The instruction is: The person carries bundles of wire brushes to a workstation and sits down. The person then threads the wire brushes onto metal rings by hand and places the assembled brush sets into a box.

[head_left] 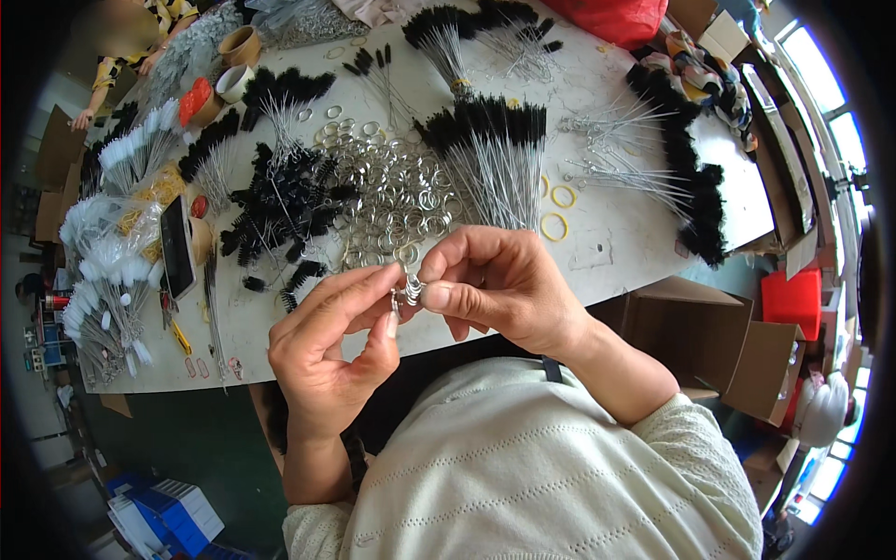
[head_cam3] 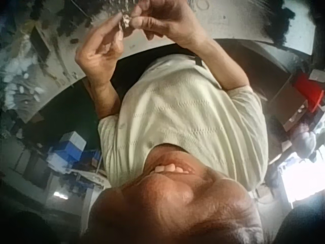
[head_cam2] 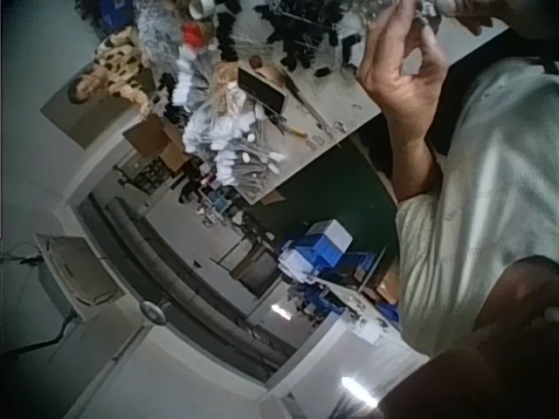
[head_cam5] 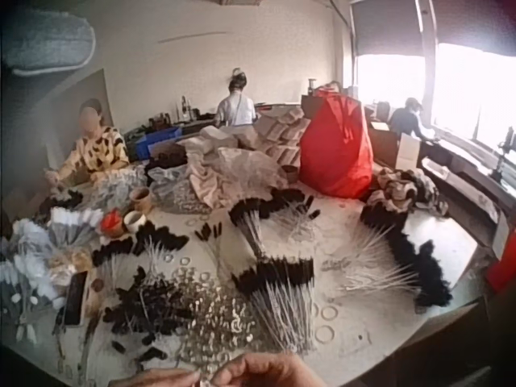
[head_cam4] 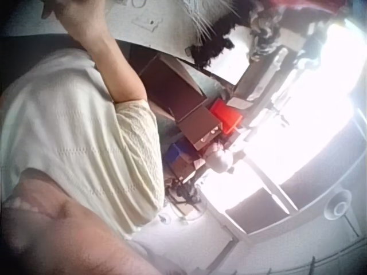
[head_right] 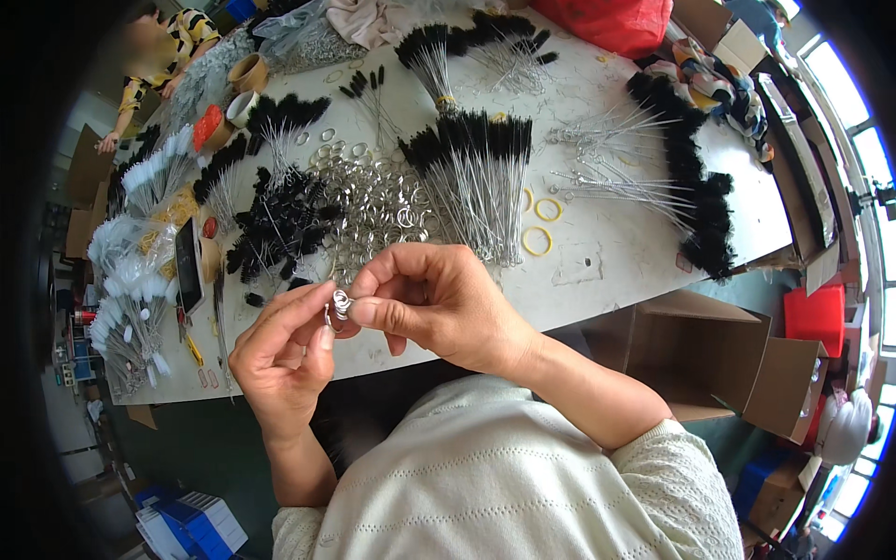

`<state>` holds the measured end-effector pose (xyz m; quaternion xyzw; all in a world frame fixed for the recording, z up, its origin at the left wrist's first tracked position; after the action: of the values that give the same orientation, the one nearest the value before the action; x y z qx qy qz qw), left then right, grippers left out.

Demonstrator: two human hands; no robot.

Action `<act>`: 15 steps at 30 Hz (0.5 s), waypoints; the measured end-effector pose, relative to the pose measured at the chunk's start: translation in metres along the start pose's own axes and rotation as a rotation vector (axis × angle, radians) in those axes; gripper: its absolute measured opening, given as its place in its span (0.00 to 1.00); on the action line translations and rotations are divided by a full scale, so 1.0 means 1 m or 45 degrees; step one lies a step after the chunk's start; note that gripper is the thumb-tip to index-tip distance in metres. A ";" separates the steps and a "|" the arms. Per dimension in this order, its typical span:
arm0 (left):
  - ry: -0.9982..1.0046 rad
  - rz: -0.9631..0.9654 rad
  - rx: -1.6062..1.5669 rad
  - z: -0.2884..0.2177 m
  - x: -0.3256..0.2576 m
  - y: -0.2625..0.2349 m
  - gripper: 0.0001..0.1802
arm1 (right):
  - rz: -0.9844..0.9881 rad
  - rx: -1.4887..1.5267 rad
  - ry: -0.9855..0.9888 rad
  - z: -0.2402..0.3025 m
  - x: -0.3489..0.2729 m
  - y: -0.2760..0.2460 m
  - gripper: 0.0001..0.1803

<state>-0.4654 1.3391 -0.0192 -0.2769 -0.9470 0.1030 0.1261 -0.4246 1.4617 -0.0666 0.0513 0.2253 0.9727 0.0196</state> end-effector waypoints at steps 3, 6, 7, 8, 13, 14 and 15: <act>0.018 -0.010 0.055 0.003 0.000 0.004 0.18 | -0.008 -0.065 -0.030 -0.002 0.001 -0.001 0.10; -0.051 0.030 0.009 0.013 0.003 0.005 0.19 | 0.007 -0.075 0.024 -0.011 0.003 -0.004 0.09; -0.056 0.029 0.011 0.014 0.003 0.006 0.19 | 0.046 -0.097 0.035 -0.013 0.004 -0.004 0.09; -0.079 0.031 -0.023 0.016 0.004 0.006 0.19 | 0.048 -0.093 0.040 -0.012 0.006 -0.007 0.09; -0.080 0.093 -0.086 0.024 0.002 0.011 0.19 | 0.337 -0.598 0.117 -0.004 0.005 -0.008 0.07; -0.097 0.118 -0.045 0.025 0.002 0.014 0.18 | 0.316 -0.620 0.121 -0.005 0.002 -0.010 0.07; -0.106 0.141 -0.004 0.024 0.003 0.017 0.18 | 0.316 -0.622 0.121 -0.005 0.000 -0.012 0.07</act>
<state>-0.4667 1.3517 -0.0462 -0.3244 -0.9349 0.1197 0.0803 -0.4249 1.4701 -0.0762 0.0265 -0.0232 0.9945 -0.0985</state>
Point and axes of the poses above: each hand's wrist, its own x-axis towards the middle knuckle, its own y-axis out of the palm, z = x × y, the point moved 9 cm from there along x, towards the middle knuckle, and after that the axes turned 13 degrees about -y, right-handed, at the moved point
